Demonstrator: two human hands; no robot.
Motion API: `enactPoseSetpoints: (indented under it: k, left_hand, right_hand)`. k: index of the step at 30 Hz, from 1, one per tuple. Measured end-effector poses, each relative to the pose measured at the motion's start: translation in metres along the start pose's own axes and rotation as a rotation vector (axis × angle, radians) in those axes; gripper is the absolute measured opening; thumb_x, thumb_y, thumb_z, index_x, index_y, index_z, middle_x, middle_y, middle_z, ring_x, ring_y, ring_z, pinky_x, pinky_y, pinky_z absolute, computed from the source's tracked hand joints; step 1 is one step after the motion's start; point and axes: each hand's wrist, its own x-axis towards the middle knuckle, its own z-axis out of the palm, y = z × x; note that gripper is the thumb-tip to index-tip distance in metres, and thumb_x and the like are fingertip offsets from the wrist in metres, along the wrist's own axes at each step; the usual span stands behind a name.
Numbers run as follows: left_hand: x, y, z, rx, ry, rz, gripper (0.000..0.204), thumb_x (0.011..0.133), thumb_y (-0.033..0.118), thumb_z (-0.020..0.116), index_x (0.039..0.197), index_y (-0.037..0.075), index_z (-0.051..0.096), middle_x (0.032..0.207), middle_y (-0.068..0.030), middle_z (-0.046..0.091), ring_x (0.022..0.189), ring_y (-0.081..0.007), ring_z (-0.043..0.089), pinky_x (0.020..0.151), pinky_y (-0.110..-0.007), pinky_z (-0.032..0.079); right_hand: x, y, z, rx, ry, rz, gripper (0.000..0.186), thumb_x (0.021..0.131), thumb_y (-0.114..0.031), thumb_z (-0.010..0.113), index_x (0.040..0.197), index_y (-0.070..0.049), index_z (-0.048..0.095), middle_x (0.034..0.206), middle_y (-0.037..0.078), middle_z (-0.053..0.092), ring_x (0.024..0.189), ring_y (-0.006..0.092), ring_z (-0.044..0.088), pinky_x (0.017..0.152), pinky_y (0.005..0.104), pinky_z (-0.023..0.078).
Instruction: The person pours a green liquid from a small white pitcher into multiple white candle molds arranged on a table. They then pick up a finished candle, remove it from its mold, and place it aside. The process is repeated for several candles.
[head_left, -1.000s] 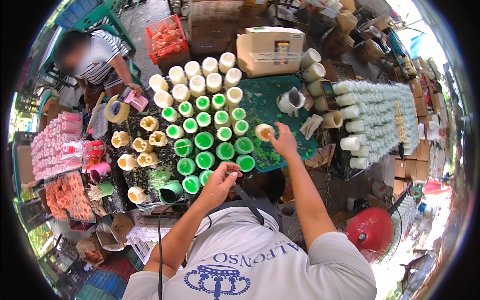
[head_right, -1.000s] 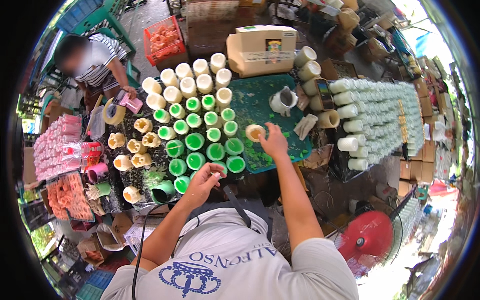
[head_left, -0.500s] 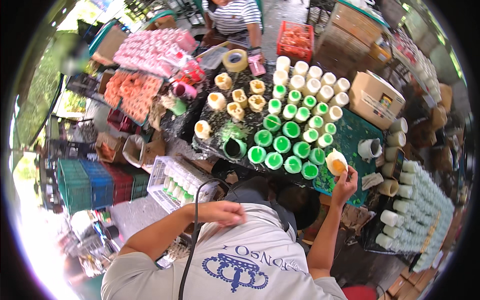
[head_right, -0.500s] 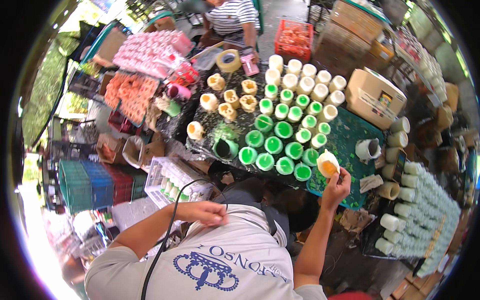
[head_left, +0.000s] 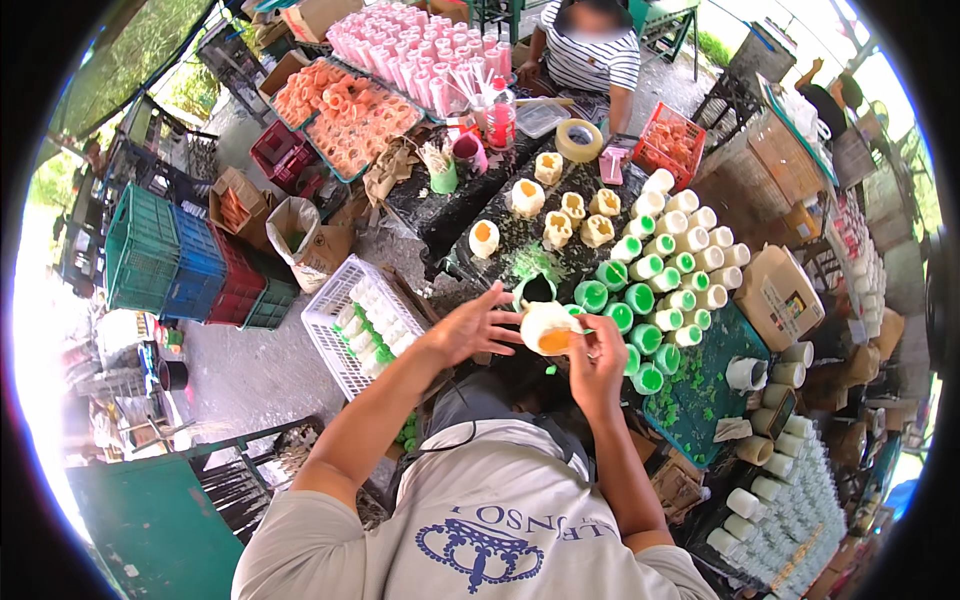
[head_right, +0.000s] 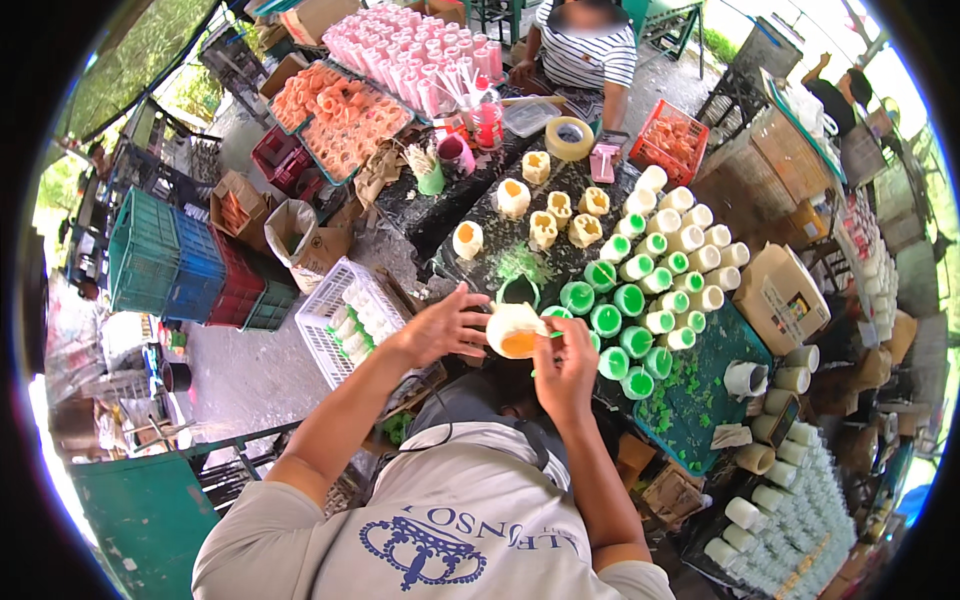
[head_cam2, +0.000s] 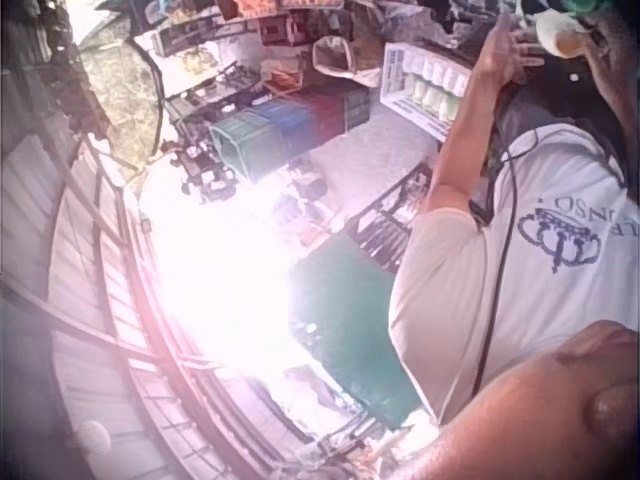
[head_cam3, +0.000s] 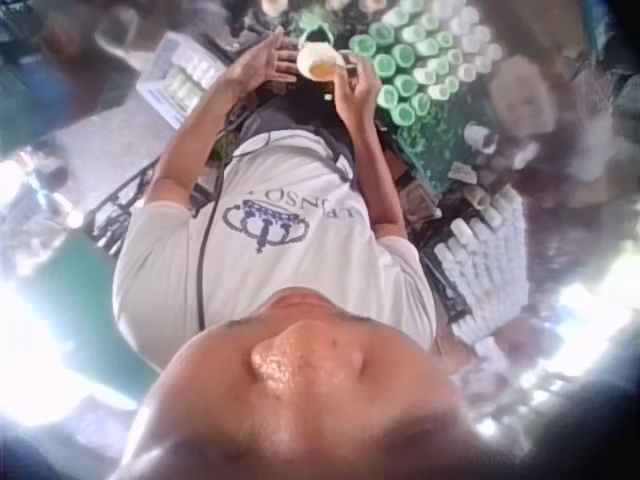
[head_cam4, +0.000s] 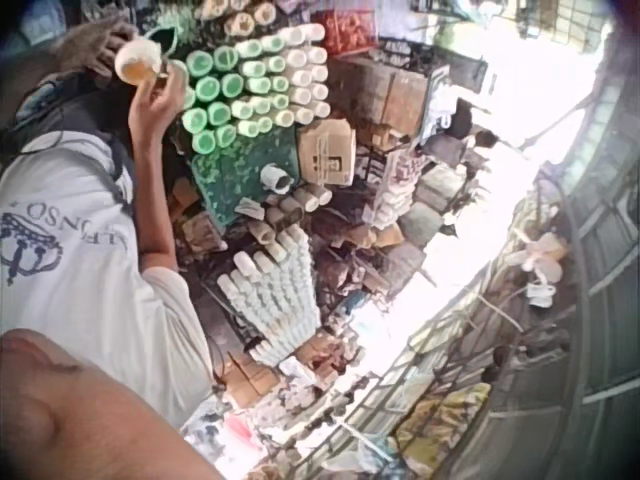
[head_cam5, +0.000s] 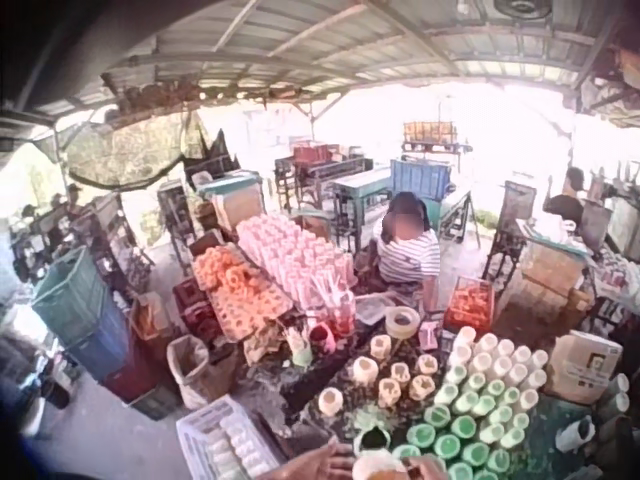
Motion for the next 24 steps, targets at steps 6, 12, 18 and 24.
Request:
enactPoseSetpoints:
  k: [6,12,18,24]
  left_hand:
    - [0.018,-0.031,-0.022,-0.651,0.053,0.107,0.04,0.106,0.05,0.061,0.117,0.012,0.069,0.113,-0.0082,0.076,0.105,-0.0266,0.075,0.094,-0.048,0.061]
    - [-0.032,-0.043,-0.123,-0.71,0.174,0.146,0.048,0.101,0.051,0.067,0.123,0.009,0.072,0.118,-0.0125,0.078,0.111,-0.0324,0.075,0.09,-0.051,0.062]
    - [-0.065,-0.048,-0.169,-0.729,0.201,0.219,0.046,0.101,0.048,0.068,0.123,0.007,0.071,0.121,-0.016,0.076,0.117,-0.0353,0.073,0.095,-0.05,0.062]
    - [-0.055,-0.067,-0.163,-0.927,0.18,0.224,0.052,0.103,0.05,0.065,0.126,0.003,0.069,0.123,-0.0172,0.075,0.121,-0.0381,0.071,0.097,-0.05,0.063]
  right_hand:
    - [0.014,-0.022,0.071,-0.174,-0.279,-0.257,0.035,0.096,-0.004,0.072,0.13,0.0,0.064,0.121,0.017,0.066,0.095,0.0284,0.072,0.076,0.0346,0.059]
    - [0.025,0.012,0.01,-0.247,-0.03,0.12,0.027,0.104,-0.015,0.068,0.127,-0.001,0.068,0.11,0.009,0.073,0.094,0.0163,0.068,0.082,0.031,0.054]
    - [0.007,0.028,-0.012,-0.1,0.023,0.263,0.021,0.106,-0.015,0.068,0.119,0.001,0.071,0.103,0.004,0.074,0.09,0.0076,0.064,0.082,0.0252,0.051]
    - [0.01,0.017,0.023,-0.128,-0.078,0.254,0.021,0.106,-0.018,0.069,0.116,0.001,0.072,0.095,0.002,0.074,0.082,0.0063,0.061,0.076,0.0252,0.05]
